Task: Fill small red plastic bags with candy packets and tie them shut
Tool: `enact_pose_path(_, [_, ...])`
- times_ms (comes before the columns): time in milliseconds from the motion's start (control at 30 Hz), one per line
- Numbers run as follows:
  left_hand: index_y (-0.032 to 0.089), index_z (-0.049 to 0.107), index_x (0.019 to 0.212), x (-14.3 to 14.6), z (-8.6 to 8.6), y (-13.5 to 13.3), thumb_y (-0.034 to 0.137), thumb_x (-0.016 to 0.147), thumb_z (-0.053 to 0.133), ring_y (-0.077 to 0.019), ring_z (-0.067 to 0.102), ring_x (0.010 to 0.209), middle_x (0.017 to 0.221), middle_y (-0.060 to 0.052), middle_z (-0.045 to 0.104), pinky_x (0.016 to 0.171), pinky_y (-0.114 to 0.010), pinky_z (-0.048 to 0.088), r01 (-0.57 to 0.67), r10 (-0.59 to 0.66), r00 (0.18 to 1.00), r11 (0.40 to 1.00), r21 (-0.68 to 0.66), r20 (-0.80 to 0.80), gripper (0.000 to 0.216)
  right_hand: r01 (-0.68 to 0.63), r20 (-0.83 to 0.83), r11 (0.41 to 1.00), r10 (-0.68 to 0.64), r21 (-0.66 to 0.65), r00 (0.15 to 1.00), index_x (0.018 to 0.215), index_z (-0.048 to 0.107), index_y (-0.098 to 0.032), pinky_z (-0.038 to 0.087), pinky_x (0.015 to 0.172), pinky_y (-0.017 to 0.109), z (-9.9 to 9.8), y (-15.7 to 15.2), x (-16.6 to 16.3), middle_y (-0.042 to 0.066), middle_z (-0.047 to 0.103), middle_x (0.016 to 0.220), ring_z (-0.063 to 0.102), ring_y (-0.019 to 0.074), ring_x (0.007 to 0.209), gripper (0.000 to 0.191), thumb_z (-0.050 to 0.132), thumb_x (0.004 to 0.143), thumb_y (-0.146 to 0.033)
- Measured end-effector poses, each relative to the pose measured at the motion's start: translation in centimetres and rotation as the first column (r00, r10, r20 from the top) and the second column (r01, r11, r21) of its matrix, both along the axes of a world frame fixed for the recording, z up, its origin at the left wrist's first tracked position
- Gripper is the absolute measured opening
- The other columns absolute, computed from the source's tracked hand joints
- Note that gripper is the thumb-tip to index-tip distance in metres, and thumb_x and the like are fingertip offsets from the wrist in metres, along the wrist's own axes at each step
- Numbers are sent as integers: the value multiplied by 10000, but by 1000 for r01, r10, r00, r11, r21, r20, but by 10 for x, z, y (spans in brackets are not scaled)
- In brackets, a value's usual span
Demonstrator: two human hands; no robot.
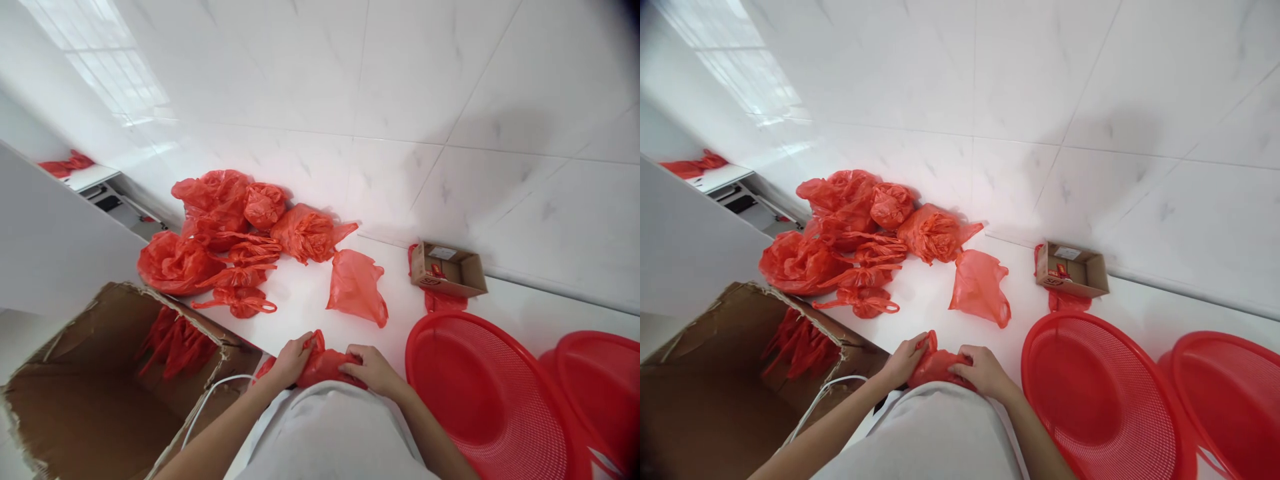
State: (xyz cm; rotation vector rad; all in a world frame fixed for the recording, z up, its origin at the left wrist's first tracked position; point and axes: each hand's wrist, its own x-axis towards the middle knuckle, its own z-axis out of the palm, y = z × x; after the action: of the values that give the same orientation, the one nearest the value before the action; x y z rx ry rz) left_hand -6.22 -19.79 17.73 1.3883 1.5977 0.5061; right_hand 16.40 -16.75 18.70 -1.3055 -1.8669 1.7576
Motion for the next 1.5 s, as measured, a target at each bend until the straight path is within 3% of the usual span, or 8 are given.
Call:
enact_pose_path(267, [174,598,873,-6,-41,-14,570,889,395,-220,625,827,834,-49,681,804,-344,483,-187,236,909,968,-169,344,446,44,-47,995,-48,-86,998,685,449,-189,287,549,220,-15,-1,2,-61,412,637,372,96,606,217,593,780,-321])
enact_pose_path(433, [154,652,993,-12,-50,-25,480,847,570,-263,672,913,897,-87,729,887,-397,488,-231,559,588,809,-540,585,367,81,-136,985,-102,-153,985,711,412,-198,285,535,216,-18,-3,5,-66,412,636,373,89,581,254,609,790,-337])
enact_pose_path(600, [122,661,1041,-24,-34,-21,396,871,570,-272,659,1009,1032,-143,714,928,-398,468,-86,558,406,812,-578,724,335,150,-254,974,-191,-171,948,768,449,-196,322,551,218,-13,6,6,-60,461,650,418,95,587,307,636,801,-438])
enact_pose_path(933, [148,700,1013,-75,22,-10,466,895,537,-315,551,1201,1263,-179,627,975,-462,432,117,257,704,878,-465,662,377,330,-292,939,-344,-96,893,691,452,-202,436,612,280,-3,30,39,-22,527,592,507,126,565,460,464,877,-623])
enact_pose_path(1133, [155,681,1110,-76,22,-11,532,888,509,-298,551,1213,1274,-183,621,1027,-450,396,169,192,724,882,-441,662,471,516,-253,855,-512,-53,821,676,478,-207,477,578,297,-6,31,55,-7,559,617,557,146,536,445,506,861,-611])
enact_pose_path(1267, [167,632,1212,-72,17,5,565,855,537,-301,541,1225,1355,-173,559,1019,-439,416,44,186,853,905,-424,487,543,500,-273,866,-484,-13,831,719,507,-211,503,702,316,11,31,54,18,615,683,601,168,651,397,486,889,-569])
enact_pose_path(1400, [256,429,1422,-47,16,23,469,880,518,-296,452,1306,1482,-119,424,1082,-492,337,-95,98,994,994,-56,40,589,290,-194,954,-271,78,943,752,522,-208,474,751,296,36,21,30,24,634,767,623,176,784,363,429,934,-508])
enact_pose_path(1500, [308,394,1439,-13,17,26,361,824,617,-291,340,1377,1526,-70,361,1129,-496,264,181,-127,969,948,261,-211,657,106,-147,975,-78,195,986,753,546,-199,439,706,262,48,9,3,9,619,766,585,145,749,358,396,961,-449])
